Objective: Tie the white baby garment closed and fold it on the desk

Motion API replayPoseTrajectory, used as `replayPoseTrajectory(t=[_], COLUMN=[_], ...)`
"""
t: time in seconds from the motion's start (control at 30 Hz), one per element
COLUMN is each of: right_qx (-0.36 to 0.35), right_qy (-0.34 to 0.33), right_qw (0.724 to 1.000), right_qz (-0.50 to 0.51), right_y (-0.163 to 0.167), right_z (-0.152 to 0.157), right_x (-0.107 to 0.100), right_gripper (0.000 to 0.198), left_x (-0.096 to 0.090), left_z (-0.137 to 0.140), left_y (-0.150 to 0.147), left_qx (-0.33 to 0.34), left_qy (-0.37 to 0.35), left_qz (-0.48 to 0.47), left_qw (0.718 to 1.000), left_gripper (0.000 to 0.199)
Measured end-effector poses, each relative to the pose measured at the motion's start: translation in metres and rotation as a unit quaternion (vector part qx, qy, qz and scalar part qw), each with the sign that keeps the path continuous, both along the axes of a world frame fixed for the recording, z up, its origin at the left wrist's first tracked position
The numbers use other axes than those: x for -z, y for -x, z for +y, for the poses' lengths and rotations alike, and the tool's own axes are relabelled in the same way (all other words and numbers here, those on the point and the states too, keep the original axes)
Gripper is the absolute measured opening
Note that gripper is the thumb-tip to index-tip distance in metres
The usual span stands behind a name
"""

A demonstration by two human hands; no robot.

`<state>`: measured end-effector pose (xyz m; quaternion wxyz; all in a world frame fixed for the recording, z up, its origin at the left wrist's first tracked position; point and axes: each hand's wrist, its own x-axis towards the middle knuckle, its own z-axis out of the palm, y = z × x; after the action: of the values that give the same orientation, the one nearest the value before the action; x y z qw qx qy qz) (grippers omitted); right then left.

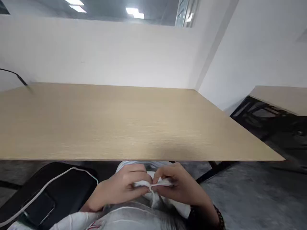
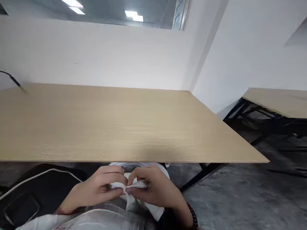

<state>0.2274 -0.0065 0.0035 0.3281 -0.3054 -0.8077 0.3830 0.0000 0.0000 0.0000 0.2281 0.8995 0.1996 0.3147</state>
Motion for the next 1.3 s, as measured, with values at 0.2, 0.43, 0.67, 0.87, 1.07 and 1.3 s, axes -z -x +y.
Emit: replayPoseTrajectory(t=[0.2,0.43,0.67,0.87,1.07,1.3], right_qx=[-0.018,-0.130,-0.242,-0.327,-0.172,-0.068], right_qy=[0.007,-0.007,-0.004,0.138,0.315,0.422], right_qw=[1.000,0.987,0.960,0.930,0.923,0.873], right_qz=[0.018,0.092,0.143,0.096,0.140,0.235], right_y=[-0.001,0.002,-0.010,-0.043,-0.080,-0.091], right_z=[0.001,0.001,0.016,0.033,0.027,0.040], right_x=[0.007,0.012,0.010,0.030,0.083,0.139], right_gripper=[0.011,0.010,0.031,0.078,0.086,0.075], left_x=[0.005,0.004,-0.003,-0.016,-0.002,0.014], left_z=[-0.001,-0.001,0.002,0.013,0.020,0.029], left_y=[0.000,0.002,-0.001,0.010,0.060,0.079], left_qx=[0.020,0.008,0.141,0.232,0.081,0.089], left_qy=[-0.014,-0.022,0.098,0.202,0.233,0.239], left_qz=[-0.033,-0.050,0.014,0.064,0.139,0.228], left_qw=[0.999,0.998,0.985,0.949,0.959,0.940], left_gripper=[0.019,0.018,0.025,0.042,0.060,0.057])
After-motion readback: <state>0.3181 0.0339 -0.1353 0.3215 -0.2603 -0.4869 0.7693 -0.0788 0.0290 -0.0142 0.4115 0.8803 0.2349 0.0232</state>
